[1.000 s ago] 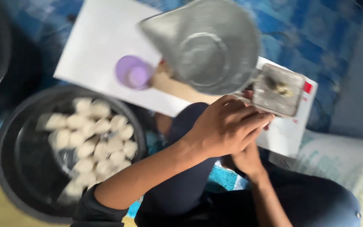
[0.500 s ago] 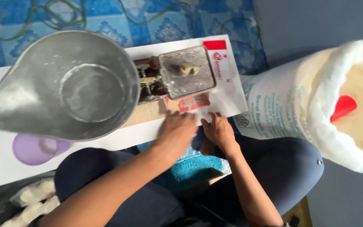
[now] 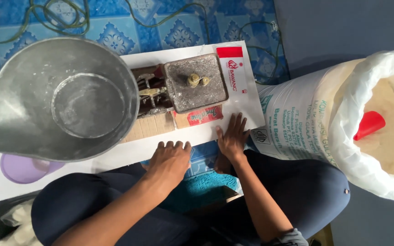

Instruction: Filling small plastic bags with powder from a large bulk sack using a hand scoop

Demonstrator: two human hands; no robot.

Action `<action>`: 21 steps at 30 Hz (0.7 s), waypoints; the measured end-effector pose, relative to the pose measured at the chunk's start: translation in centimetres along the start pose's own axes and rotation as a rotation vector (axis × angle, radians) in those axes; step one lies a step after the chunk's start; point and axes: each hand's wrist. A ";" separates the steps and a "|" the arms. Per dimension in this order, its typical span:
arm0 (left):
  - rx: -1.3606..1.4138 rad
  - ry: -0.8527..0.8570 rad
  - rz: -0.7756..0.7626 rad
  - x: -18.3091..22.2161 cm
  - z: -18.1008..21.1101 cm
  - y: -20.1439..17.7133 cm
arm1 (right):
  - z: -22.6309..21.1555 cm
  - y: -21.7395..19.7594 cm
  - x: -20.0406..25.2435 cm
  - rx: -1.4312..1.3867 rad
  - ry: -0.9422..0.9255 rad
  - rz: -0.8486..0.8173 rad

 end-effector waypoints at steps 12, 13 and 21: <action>-0.106 -0.048 -0.144 -1.3 1.3 -2.1 | 0.8 -0.6 -1.1 -0.067 0.010 0.092; -0.108 -0.049 -0.145 -1.4 1.4 -2.1 | 0.9 -0.8 -1.1 -0.069 0.011 0.092; -0.126 -0.067 -0.153 -2.4 1.5 -1.6 | 0.9 0.5 -1.7 -0.129 0.062 0.143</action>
Point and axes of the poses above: each hand's wrist, its own x-axis away from the middle knuckle, its own y-axis out of the palm, z = x × y, and after that the axes turned 13 degrees about -y, right-handed
